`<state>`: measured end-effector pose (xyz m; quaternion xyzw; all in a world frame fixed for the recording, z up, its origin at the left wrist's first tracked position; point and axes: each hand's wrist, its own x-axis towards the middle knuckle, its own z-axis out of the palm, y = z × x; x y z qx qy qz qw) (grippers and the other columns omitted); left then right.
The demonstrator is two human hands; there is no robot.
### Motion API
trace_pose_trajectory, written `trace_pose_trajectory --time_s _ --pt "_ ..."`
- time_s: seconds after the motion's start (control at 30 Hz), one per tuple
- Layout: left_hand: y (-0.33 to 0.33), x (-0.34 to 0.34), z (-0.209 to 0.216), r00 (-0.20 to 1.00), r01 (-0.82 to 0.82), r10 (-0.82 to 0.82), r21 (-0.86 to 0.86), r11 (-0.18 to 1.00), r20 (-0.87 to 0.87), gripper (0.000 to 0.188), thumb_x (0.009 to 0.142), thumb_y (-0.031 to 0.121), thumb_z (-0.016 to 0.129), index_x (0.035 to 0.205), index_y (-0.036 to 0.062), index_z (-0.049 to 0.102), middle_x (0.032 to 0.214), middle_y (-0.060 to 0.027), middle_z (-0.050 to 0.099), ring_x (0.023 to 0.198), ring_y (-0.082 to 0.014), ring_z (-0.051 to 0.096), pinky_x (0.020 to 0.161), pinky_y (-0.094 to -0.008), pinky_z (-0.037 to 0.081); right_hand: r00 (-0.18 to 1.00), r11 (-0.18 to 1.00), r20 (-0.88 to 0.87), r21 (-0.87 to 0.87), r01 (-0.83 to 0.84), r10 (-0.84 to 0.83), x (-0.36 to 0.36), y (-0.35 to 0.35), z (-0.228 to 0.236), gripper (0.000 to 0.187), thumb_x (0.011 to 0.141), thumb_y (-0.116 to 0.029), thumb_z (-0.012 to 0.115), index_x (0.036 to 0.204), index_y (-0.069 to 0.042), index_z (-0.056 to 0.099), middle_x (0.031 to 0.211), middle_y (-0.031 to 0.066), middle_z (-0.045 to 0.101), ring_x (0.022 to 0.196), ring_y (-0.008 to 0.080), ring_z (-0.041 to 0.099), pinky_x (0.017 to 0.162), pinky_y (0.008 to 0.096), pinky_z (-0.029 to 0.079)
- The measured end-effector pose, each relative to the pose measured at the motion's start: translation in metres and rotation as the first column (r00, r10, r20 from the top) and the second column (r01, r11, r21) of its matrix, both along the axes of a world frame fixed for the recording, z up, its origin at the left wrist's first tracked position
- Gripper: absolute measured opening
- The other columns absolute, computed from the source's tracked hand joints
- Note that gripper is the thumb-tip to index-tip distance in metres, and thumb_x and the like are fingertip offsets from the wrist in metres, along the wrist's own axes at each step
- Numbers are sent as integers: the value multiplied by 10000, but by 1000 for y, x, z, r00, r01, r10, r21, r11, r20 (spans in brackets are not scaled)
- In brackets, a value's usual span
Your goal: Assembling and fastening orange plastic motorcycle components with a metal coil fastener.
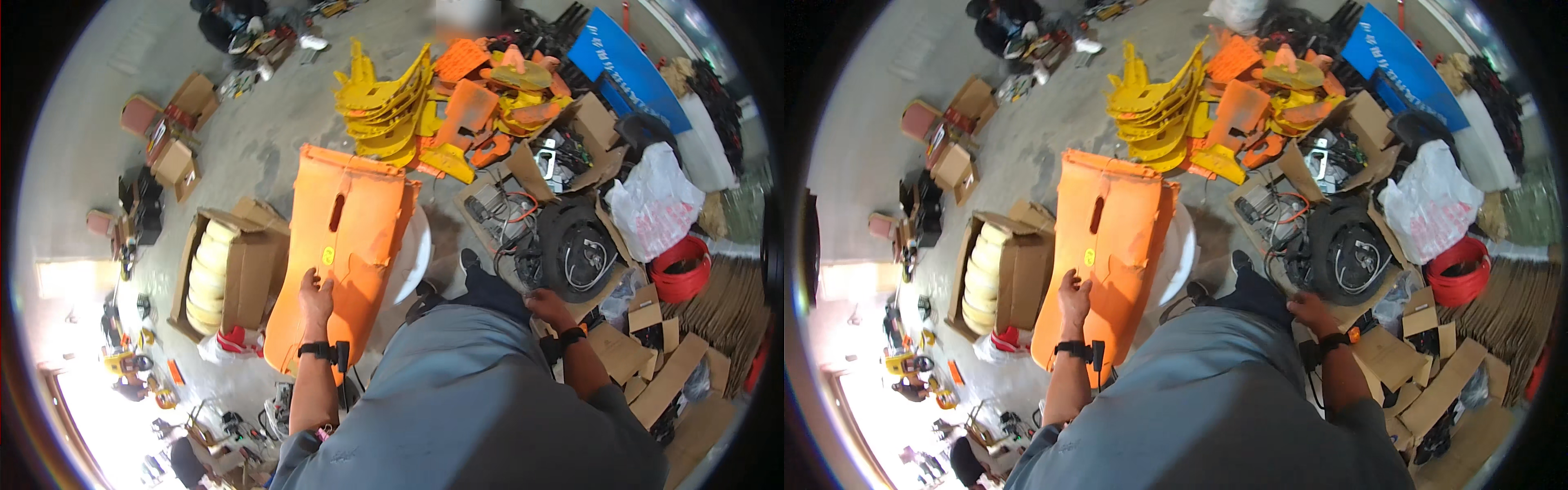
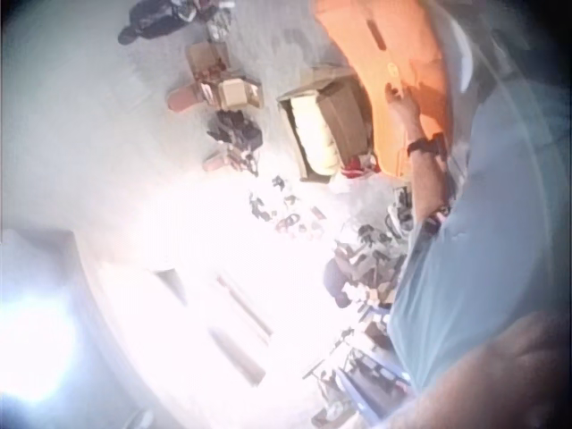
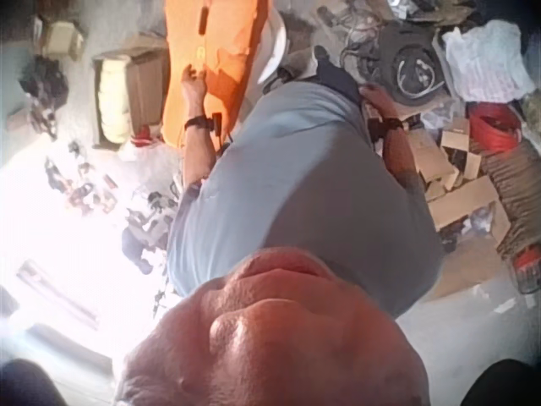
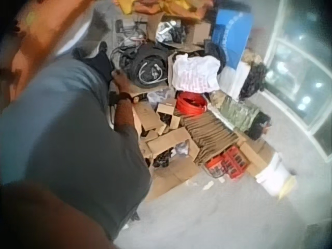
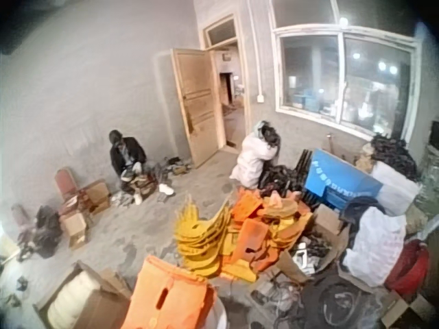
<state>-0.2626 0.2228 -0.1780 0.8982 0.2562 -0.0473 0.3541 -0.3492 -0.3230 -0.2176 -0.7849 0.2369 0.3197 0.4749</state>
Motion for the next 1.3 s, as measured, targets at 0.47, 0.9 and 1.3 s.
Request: trace_pose_trajectory --time_s 0.47,0.9,1.3 --pt "32 -7 -25 996 -62 57 -76 995 -75 368 819 181 716 1078 -75 658 968 -210 701 891 -264 679 795 -340 526 966 966 78 99 240 -248 -13 -6 -32 214 849 -149 603 918 48 653 747 80 644 665 170 607 637 319 484" --pt "48 -6 -39 992 -66 56 -90 994 -109 389 807 166 732 1083 -95 644 980 -214 691 888 -256 664 798 -344 521 956 931 -91 220 292 -278 -5 -3 -27 241 892 -147 602 1068 17 617 817 23 610 711 110 568 618 275 476" --pt "35 0 -29 988 -87 79 -57 995 -130 468 806 228 746 1116 -102 629 944 -196 689 846 -236 650 762 -332 512 971 948 -91 213 236 -221 -5 -5 -31 275 907 -153 561 1110 26 612 804 12 596 716 114 561 639 262 466"
